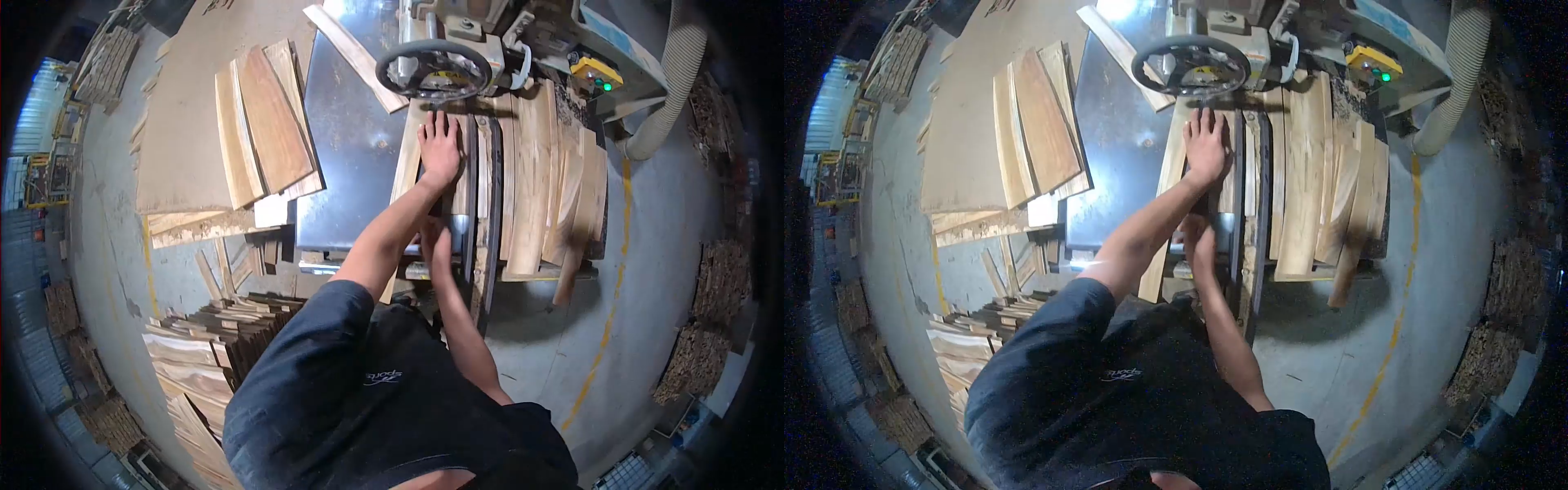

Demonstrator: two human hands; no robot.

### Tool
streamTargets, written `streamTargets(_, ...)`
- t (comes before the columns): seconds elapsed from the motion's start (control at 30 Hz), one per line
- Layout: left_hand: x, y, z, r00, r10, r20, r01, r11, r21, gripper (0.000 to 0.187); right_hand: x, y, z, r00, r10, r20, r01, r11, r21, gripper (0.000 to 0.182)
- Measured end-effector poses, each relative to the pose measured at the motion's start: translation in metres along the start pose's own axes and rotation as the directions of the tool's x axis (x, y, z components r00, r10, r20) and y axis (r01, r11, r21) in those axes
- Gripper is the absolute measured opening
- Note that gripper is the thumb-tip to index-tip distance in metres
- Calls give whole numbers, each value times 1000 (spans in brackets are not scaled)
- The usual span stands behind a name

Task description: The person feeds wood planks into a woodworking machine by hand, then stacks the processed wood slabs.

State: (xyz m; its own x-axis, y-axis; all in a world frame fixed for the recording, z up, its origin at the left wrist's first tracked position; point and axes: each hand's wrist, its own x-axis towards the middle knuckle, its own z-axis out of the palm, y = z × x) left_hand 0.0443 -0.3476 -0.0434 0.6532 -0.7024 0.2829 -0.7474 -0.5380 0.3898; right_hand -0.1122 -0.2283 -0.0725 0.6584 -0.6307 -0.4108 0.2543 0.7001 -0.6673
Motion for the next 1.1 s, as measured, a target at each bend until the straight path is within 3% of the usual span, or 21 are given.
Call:
streamTargets(0.03, 5, 2, -8, 998, -19, -58, 12, 994, -107, 55, -3, 14, 2, 1000, 12, -28, -10, 997, 71, 36)
streamTargets(0.07, 10, -5, -5, 998, -20, -66, 12, 993, -118, 55, -17, 7, 22, 999, -39, -30, 29, 957, -287, 40)
streamTargets(0.1, 10, -17, 3, 969, -97, -228, -18, 889, -458, 46, -32, 0, 44, 996, -90, -30, 53, 792, -609, 44)
streamTargets(0.13, 13, -27, 4, 911, -222, -348, -113, 677, -727, 39, -57, -29, 79, 985, -159, 69, 88, 114, -989, 49)
streamTargets(0.17, 10, -25, -35, 856, -381, -351, -54, 609, -792, 30, -66, -14, 75, 957, -221, 190, 185, -43, -982, 57)
streamTargets(0.2, 10, -53, -18, 767, -468, -439, -13, 673, -739, 32, -67, -3, 70, 913, -268, 308, 258, -206, -944, 68)
streamTargets(0.27, 15, -94, -29, 741, -500, -448, 99, 741, -664, 36, -80, -4, 80, 932, -242, 270, 229, -184, -956, 61)
streamTargets(0.33, 51, -118, -37, 750, -501, -432, 214, 801, -559, 40, -76, 4, 69, 861, -347, 371, 423, 83, -903, 43)
streamTargets(0.37, 68, -126, -37, 777, -486, -401, 252, 823, -509, 43, -78, 7, 70, 876, -392, 283, 382, 203, -902, 40)
streamTargets(0.4, 79, -131, -38, 843, -429, -323, 310, 880, -359, 45, -78, 2, 71, 847, -421, 326, 387, 67, -920, 38)
streamTargets(0.47, 94, -158, -20, 951, -232, -204, 241, 970, 23, 50, -77, 6, 63, 850, -410, 329, 352, -23, -936, 45)
streamTargets(0.53, 94, -153, -47, 951, -265, -158, 278, 958, 64, 55, -92, -7, 91, 879, -390, 275, 273, -63, -960, 51)
streamTargets(0.6, 90, -172, -39, 921, -296, -252, 302, 953, -15, 59, -103, -7, 96, 903, -370, 219, 195, -101, -975, 59)
streamTargets(0.73, 40, -195, -45, 958, -119, -260, 148, 984, 99, 58, -100, 19, 52, 848, -345, 402, 377, -141, -915, 75)
streamTargets(0.8, -3, -191, -55, 973, -53, -226, 77, 992, 100, 59, -109, 0, 42, 906, -317, 282, 343, 159, -926, 77)
streamTargets(0.87, -59, -181, -73, 985, 7, -170, 1, 999, 51, 60, -124, -13, 25, 848, -442, 294, 423, 228, -877, 77)
streamTargets(0.93, -119, -151, -86, 981, -6, -192, -1, 999, -33, 42, -158, -46, 20, 814, -494, 307, 461, 226, -858, 72)
streamTargets(0.97, -145, -131, -102, 990, -37, -137, 17, 989, -144, 33, -177, -58, 15, 789, -525, 318, 479, 201, -855, 68)
streamTargets(1.03, -181, -110, -99, 983, -91, -156, 68, 987, -146, 37, -213, -77, 1, 751, -578, 320, 473, 131, -871, 54)
streamTargets(1.07, -192, -96, -92, 973, -137, -186, 106, 980, -171, 41, -223, -81, -13, 702, -604, 377, 471, -3, -882, 48)
streamTargets(1.1, -201, -75, -87, 971, -128, -201, 125, 992, -25, 45, -232, -84, -23, 678, -632, 375, 454, -42, -890, 44)
